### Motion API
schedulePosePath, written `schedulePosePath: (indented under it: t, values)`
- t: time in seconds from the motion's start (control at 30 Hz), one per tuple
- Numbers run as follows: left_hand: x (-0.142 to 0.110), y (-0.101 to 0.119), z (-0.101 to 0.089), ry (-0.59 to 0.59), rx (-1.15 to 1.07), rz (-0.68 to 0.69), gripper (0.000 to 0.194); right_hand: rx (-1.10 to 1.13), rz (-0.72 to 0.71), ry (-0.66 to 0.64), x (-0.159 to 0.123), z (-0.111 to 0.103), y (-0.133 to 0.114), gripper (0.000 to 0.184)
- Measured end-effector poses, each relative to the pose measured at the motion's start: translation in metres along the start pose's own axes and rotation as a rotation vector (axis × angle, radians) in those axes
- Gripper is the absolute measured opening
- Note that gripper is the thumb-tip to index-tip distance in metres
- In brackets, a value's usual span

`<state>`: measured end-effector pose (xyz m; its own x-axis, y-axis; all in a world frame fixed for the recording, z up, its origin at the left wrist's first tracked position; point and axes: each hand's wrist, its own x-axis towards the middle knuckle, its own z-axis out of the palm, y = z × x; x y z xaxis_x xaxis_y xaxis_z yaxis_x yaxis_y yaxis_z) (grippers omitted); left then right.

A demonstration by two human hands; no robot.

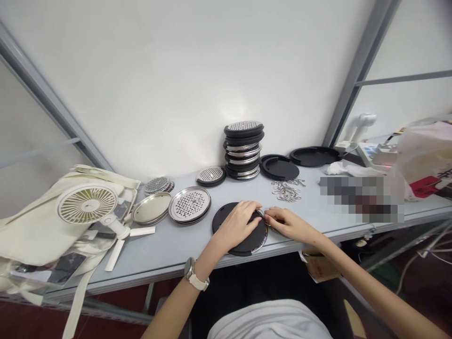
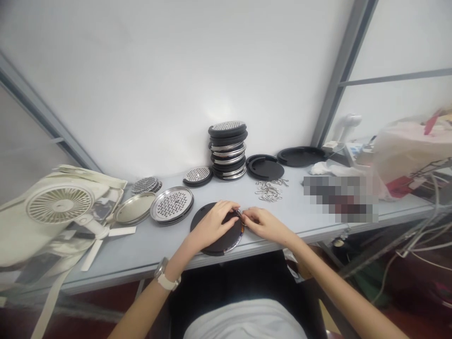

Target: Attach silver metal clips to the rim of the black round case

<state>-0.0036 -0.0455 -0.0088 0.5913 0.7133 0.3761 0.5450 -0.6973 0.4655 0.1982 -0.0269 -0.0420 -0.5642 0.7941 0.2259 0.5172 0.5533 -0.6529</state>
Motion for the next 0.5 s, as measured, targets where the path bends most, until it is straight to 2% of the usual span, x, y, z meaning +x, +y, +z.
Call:
schedulePosePath:
  t: [0.23, 0.5]
  values:
    - [-0.0006, -0.0007, 0.0016, -0.009, 0.044, -0.003, 0.022, -0.01, -0.011, 0.0, -0.0001, 0.0, 0.0, 0.04]
    - [0.0017, 0.0014, -0.0005, -0.039, 0.122, 0.053, 0.021, -0.042, -0.018, 0.017, -0.0008, 0.0014, -0.0002, 0.039]
